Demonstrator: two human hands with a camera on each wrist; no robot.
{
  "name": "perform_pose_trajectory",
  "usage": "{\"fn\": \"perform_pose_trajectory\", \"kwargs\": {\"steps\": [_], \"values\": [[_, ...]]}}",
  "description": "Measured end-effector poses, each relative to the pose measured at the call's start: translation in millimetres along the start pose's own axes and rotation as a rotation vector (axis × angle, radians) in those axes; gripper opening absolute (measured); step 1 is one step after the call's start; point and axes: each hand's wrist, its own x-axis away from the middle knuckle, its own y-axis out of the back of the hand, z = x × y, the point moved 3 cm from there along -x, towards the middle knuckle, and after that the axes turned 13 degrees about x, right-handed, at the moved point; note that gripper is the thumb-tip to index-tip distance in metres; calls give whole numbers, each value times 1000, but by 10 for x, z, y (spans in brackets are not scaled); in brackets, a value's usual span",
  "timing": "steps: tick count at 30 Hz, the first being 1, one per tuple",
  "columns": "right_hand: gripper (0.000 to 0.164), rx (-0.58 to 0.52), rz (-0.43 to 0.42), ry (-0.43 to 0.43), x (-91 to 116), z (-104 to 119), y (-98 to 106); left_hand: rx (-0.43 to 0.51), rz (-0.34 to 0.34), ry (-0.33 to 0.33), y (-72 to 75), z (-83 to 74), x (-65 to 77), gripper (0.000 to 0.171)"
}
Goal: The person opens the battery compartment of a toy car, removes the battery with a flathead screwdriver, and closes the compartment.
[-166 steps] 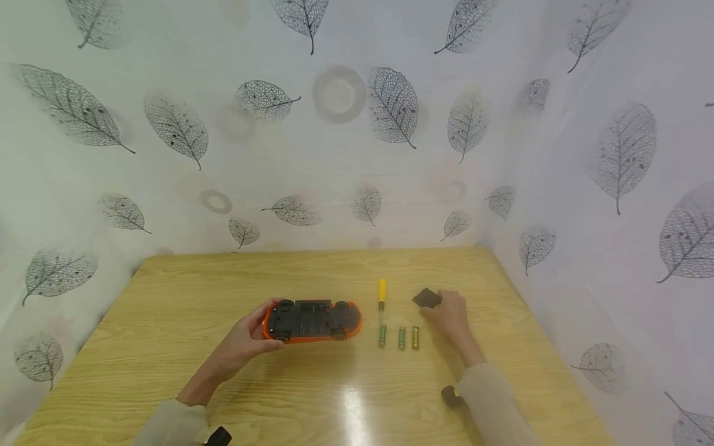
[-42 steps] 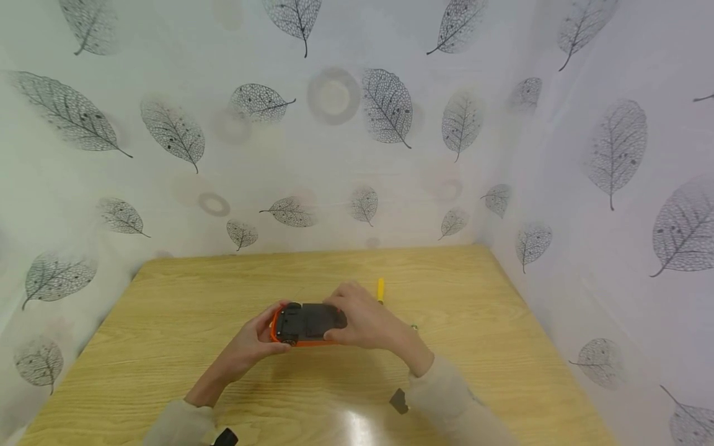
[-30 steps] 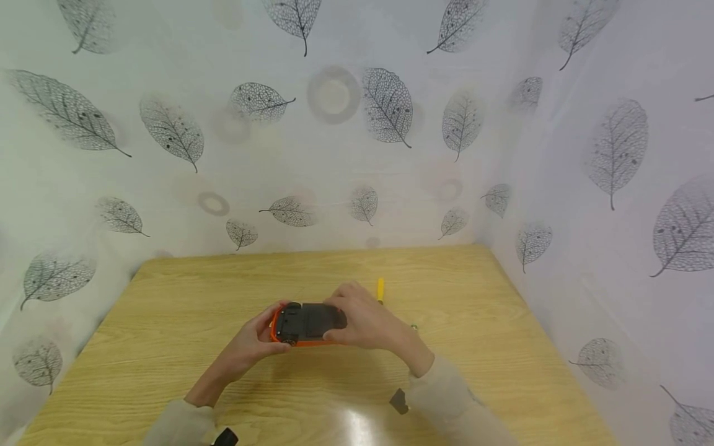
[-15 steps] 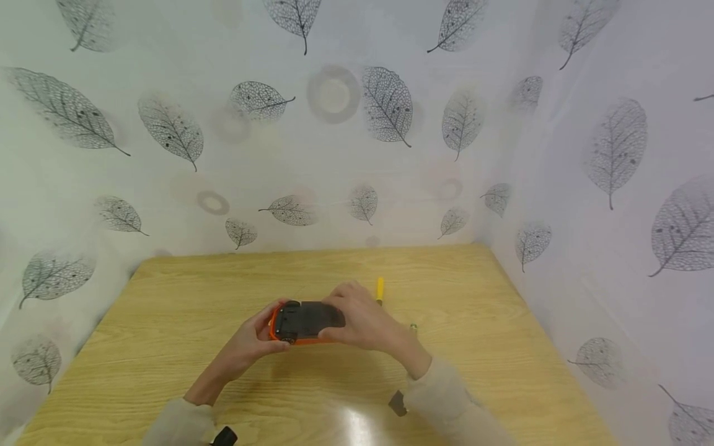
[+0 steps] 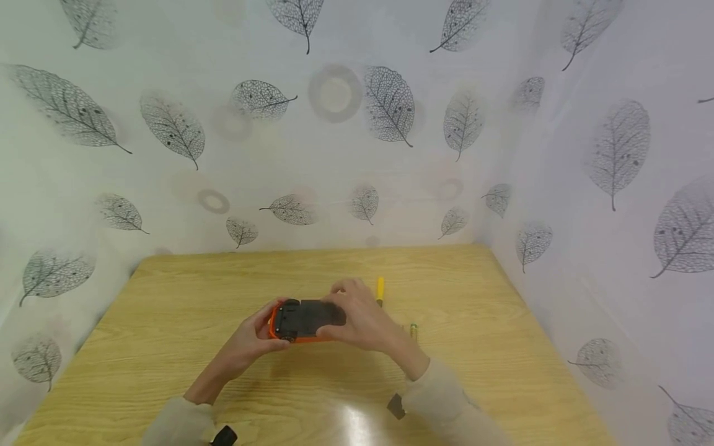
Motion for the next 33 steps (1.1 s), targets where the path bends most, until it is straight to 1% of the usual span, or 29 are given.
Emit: {"fn": "perform_pose_trajectory", "kwargs": {"steps": [2,8,10,12,17,20,23,27,33], "values": [[50,-21,-9,-16,7,-10,-28,6,-4,-1,1,3,-4,89],[54,-68,0,-67,36,-16,-90,6,-6,-14,25,9,-3,91],[55,-80,-11,-74,48,-10,-86,3,-6,-17,35,8,-4,92],[54,-115,-29,-85,63,-6,-72,0,-9,-19,45,7,-6,92],[45,-186,-77,-126,109,-21,-53,17,-20,-24,51,-9,-9,92],[38,-209,-75,-156,126,-29,-71,19,-32,-23,47,-19,-10,92],[35,-247,-68,-183,138,-27,-93,14,-39,-18,41,-19,-13,91],[32,-280,-81,-193,147,-22,-117,11,-36,-16,34,-14,-13,90],[33,-293,-82,-219,141,-21,-139,20,-31,-23,25,-12,-6,91]]}}
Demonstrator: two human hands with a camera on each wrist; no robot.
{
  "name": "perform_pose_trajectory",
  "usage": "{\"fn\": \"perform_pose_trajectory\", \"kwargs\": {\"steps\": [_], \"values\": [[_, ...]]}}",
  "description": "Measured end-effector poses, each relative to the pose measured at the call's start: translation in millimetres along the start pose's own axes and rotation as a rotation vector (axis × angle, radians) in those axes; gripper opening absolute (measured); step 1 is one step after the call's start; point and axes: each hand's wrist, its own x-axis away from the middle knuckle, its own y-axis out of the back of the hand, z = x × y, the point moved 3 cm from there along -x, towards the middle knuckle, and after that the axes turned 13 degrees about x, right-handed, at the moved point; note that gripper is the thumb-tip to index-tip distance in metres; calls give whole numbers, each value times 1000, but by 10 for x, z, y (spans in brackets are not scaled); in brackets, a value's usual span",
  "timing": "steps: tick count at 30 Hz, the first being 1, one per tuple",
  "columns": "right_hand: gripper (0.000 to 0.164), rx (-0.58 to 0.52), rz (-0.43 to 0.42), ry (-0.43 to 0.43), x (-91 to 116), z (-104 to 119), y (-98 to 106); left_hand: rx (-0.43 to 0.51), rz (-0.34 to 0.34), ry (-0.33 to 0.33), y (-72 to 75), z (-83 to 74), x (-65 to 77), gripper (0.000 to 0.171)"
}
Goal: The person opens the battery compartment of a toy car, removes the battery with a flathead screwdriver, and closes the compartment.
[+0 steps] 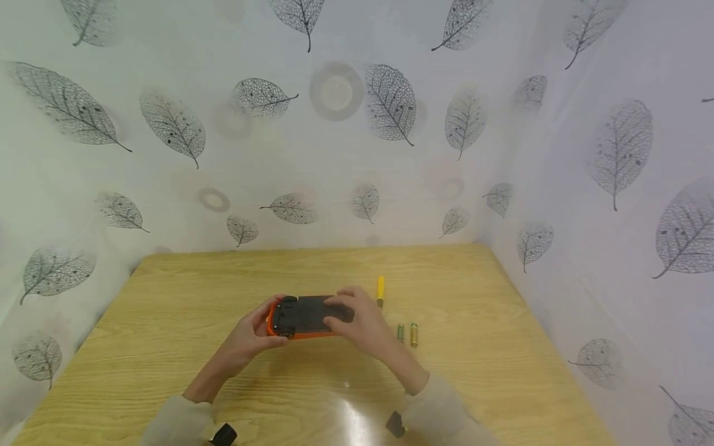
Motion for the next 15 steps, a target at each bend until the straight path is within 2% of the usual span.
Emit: {"fn": "perform_pose_trajectory", "kwargs": {"steps": [9,15], "values": [[32,-2,14,-81,5,-15,18,13,11,2,-37,4,-4,92],[32,28,20,-85,9,-51,14,11,21,-1,-57,6,-9,92]]}}
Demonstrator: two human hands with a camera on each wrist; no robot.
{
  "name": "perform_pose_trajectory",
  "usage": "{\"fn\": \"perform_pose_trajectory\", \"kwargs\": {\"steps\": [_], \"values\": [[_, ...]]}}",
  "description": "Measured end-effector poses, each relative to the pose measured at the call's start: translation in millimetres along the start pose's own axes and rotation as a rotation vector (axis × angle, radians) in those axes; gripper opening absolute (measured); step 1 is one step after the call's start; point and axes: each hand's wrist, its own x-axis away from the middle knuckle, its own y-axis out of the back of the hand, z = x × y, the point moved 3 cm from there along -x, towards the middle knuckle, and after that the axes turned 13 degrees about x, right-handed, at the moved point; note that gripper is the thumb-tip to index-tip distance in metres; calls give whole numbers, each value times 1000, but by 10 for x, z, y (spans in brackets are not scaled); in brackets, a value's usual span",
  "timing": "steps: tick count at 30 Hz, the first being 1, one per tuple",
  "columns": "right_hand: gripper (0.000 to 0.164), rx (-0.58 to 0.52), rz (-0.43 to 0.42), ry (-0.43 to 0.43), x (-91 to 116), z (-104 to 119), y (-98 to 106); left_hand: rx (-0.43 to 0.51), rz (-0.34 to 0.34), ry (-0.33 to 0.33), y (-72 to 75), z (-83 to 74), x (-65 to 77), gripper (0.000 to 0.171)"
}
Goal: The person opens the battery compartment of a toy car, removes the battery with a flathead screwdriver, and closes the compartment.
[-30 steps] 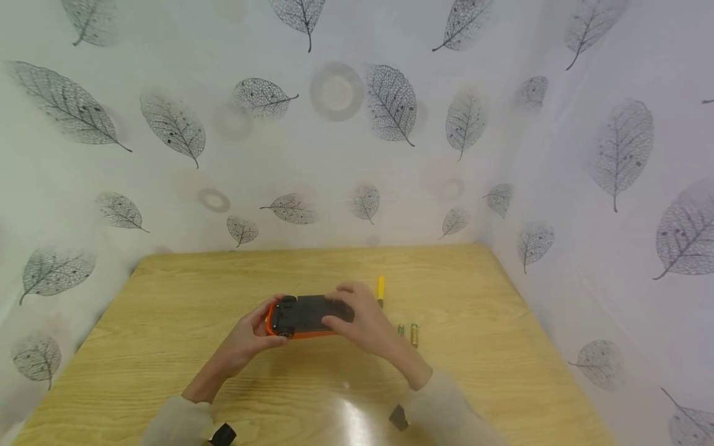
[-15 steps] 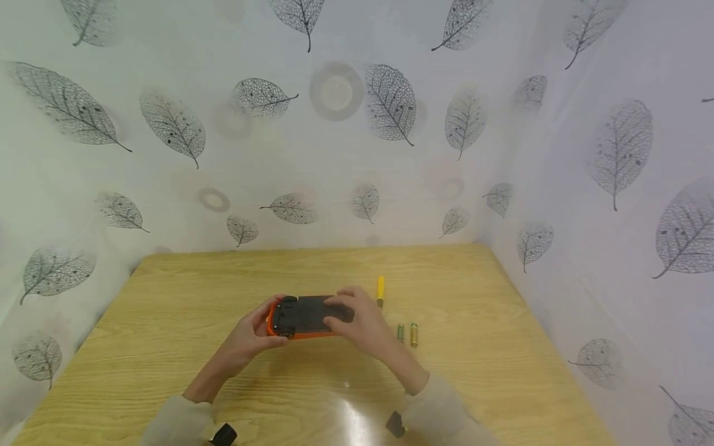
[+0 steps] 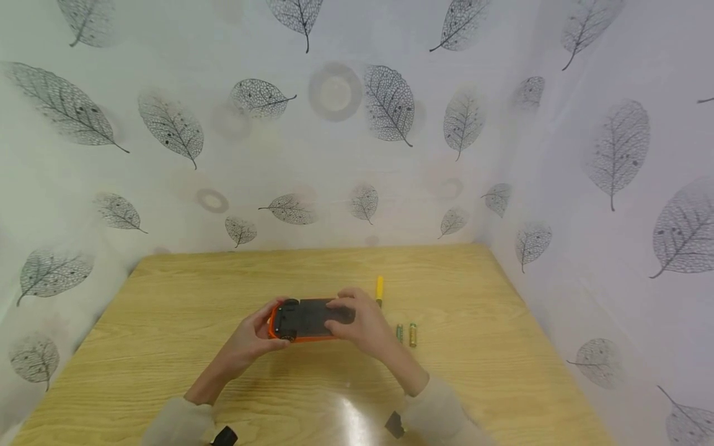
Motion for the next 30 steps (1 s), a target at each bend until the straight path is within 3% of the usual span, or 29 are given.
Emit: {"fn": "perform_pose_trajectory", "kwargs": {"steps": [17,21,26,30], "values": [[31,-71,-39,17,-11,-31,-17,-36,13,1,25,-25,-29,91],[38,-93,-42,36,-4,-50,9,-36,13,12,25,-40,-31,91],[50,-230,-25,-12,27,-114,94,-18,17,12,38,-40,-25,91],[51,-352,17,-106,64,-206,139,-34,11,8,43,-41,-20,92]]}}
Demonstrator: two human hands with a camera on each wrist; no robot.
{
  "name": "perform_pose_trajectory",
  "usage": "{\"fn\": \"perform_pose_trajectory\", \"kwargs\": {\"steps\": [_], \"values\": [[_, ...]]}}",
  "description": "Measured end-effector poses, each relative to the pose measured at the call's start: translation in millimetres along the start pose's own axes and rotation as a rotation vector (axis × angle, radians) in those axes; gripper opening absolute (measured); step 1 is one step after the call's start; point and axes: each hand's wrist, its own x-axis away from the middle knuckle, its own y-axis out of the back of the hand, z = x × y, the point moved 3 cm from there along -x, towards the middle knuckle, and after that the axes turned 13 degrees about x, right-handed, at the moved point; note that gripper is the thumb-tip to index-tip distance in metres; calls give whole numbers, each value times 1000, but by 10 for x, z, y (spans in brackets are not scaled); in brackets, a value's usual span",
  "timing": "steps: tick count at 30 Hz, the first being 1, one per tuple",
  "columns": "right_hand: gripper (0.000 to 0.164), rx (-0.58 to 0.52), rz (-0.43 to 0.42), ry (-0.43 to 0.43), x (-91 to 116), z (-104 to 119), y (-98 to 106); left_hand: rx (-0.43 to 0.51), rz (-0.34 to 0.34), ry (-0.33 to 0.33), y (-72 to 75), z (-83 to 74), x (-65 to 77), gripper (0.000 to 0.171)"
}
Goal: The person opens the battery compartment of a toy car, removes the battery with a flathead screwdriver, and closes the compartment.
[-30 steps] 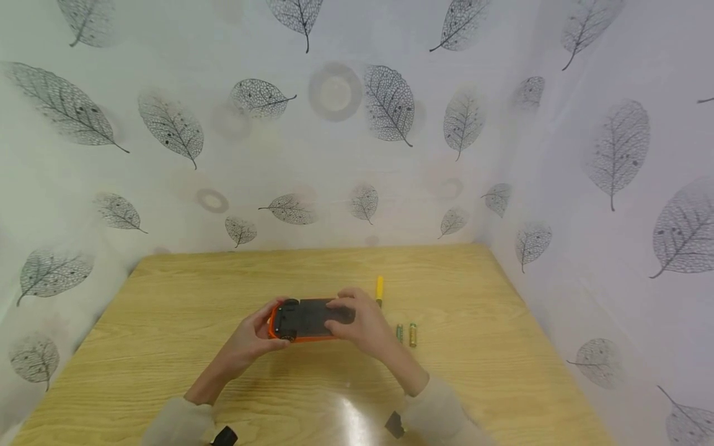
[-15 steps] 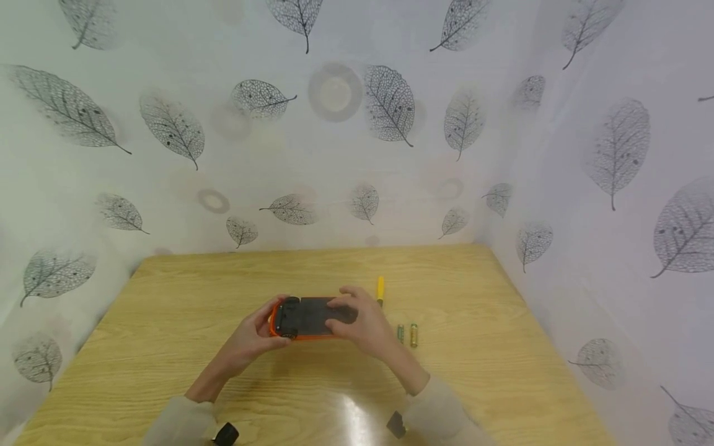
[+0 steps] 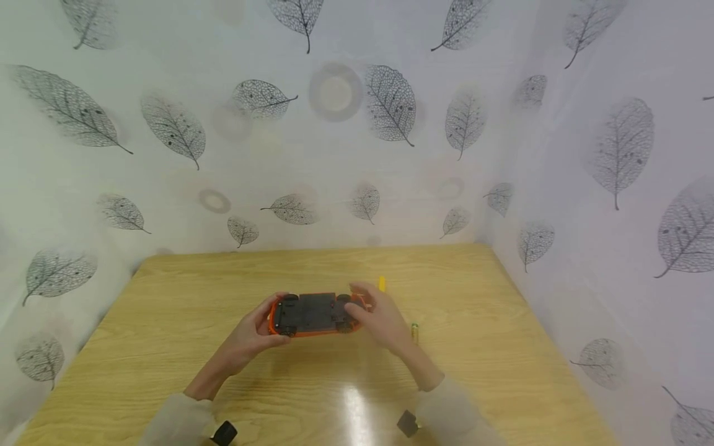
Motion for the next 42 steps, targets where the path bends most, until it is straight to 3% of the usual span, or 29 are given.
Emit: {"fn": "perform_pose_trajectory", "kwargs": {"steps": [4,13,19,31,39,42], "values": [[53,-29,25,-51,25,-97,27,-2,-8,-3,2,-2,13,93],[72,-37,207,27,76,-133,72,8,-3,-6,41,-9,32,92],[79,-113,264,30,80,-146,72,1,4,4,56,-13,40,92],[81,-172,297,17,72,-231,32,-38,24,13,39,-51,54,94],[77,-77,246,53,68,-307,5,-239,1,-16,70,-10,28,89],[77,-96,240,62,72,-311,-7,-248,-9,-13,71,-2,22,90]]}}
